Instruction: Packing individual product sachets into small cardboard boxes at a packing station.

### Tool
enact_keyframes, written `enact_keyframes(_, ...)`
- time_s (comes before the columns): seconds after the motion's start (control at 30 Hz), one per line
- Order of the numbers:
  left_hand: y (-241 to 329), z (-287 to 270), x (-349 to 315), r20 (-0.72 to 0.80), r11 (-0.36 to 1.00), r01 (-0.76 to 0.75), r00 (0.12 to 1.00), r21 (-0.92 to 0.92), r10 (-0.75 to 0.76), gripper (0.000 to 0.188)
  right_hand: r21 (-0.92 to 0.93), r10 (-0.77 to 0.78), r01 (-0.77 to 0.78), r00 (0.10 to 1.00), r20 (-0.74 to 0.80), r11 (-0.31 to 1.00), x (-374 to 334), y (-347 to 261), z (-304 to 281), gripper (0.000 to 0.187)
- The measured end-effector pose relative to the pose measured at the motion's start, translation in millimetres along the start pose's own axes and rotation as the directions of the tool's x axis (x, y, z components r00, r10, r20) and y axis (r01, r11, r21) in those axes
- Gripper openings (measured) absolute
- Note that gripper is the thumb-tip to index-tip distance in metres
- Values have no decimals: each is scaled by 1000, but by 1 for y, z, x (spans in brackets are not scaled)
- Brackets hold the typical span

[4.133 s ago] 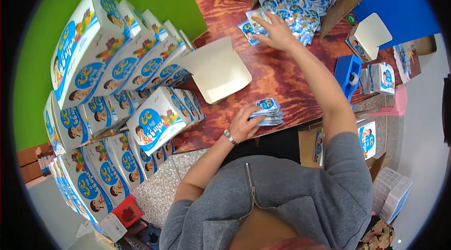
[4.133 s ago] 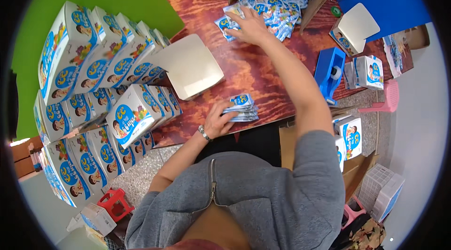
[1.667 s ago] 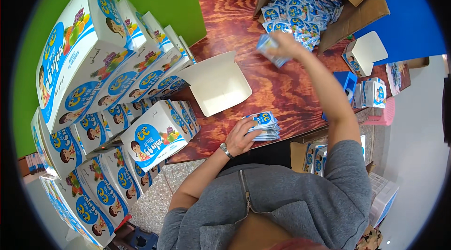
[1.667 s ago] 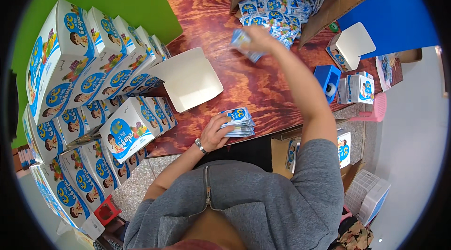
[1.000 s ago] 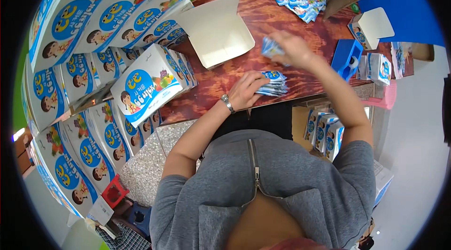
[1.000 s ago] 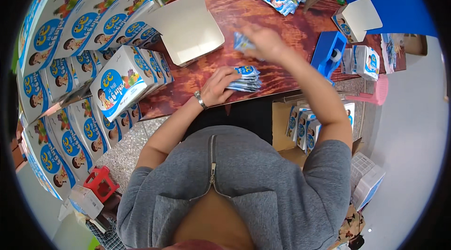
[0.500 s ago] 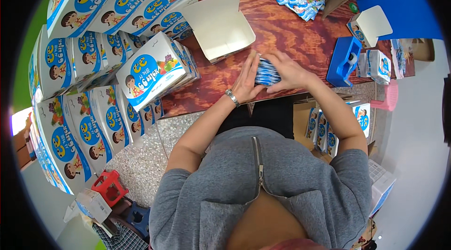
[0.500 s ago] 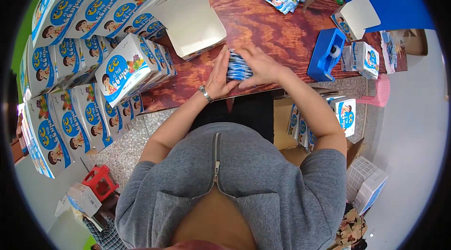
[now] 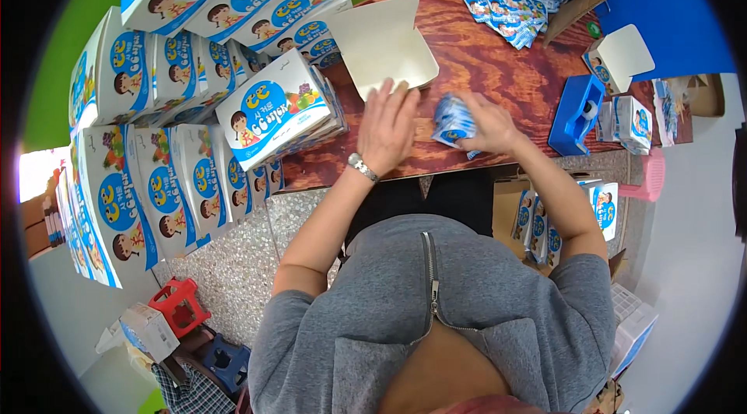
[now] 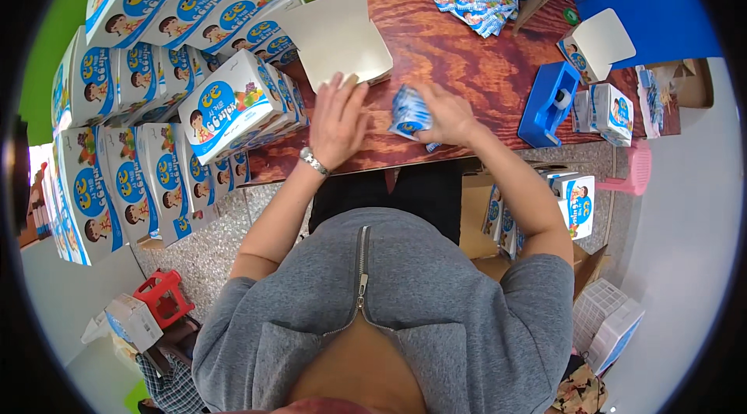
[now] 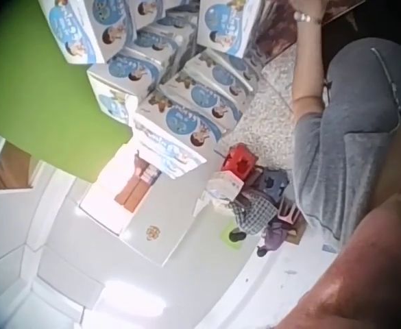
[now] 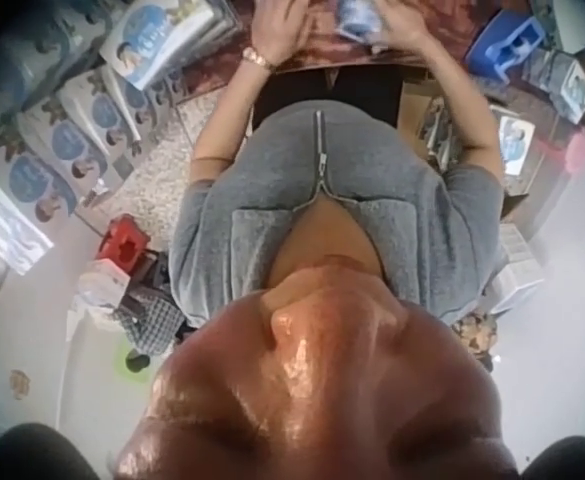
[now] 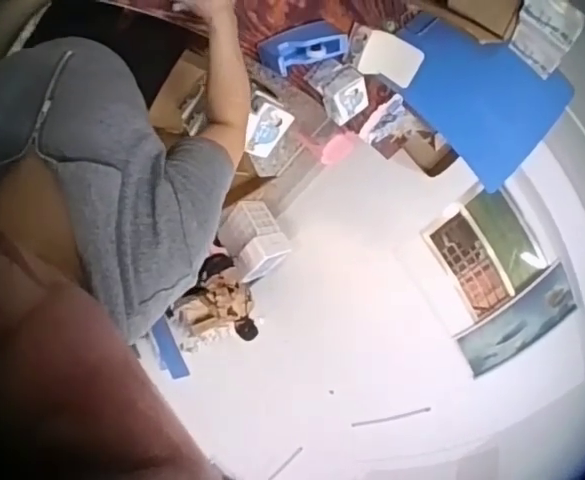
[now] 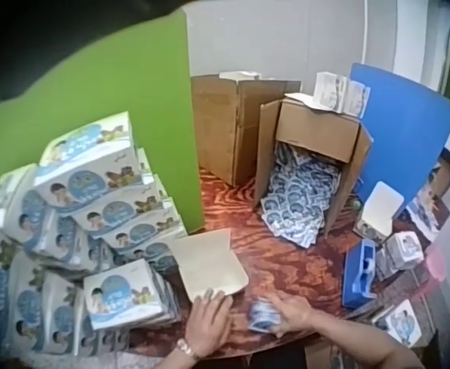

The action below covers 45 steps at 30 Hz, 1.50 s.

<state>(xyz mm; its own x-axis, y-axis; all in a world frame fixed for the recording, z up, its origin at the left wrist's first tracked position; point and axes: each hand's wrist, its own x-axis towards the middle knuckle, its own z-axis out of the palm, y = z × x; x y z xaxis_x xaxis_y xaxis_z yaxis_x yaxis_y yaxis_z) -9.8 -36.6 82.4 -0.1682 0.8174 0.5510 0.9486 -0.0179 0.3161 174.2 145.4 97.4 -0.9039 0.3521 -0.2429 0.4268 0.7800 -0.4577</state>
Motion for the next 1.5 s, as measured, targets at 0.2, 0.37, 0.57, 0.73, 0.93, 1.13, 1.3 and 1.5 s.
enact_keyframes(0.2, -33, 22, -12, 196, 903, -1, 976, 429, -92, 35, 458, -29, 127, 976, -214, 880, 15, -25, -43, 103)
enact_keyframes(0.37, -9, 37, -15, 271, 900, -149, 962, 410, 36, 21, 735, 56, 157, 965, -257, 660, 86, -43, -23, 103)
enact_keyframes(0.57, 17, 27, -8, 38, 933, -258, 966, 251, 257, 23, -30, 138, -146, 971, -196, 989, 112, -56, -12, 96)
enact_keyframes(0.73, 9, 33, -19, 139, 936, -328, 940, 126, 311, 28, -242, -7, -34, 986, -169, 970, 113, -61, 43, 94)
enact_keyframes(0.93, 1, 18, -15, 113, 947, -267, 962, 178, 250, 30, 200, -52, 128, 936, -349, 971, 98, -30, -52, 46)
enact_keyframes(1.13, -12, 24, 3, 89, 948, -257, 966, 189, 244, 27, -151, 232, -396, 762, -605, 906, 142, 187, -59, 60)
enact_keyframes(1.3, -24, 18, -2, 116, 966, -176, 981, 189, 156, 29, -261, 276, -413, 858, -434, 873, 131, 167, 0, 67)
enact_keyframes(1.5, -34, 12, 0, 72, 973, -155, 987, 170, 145, 27, -405, 21, -115, 973, -230, 907, 40, 66, 10, 66)
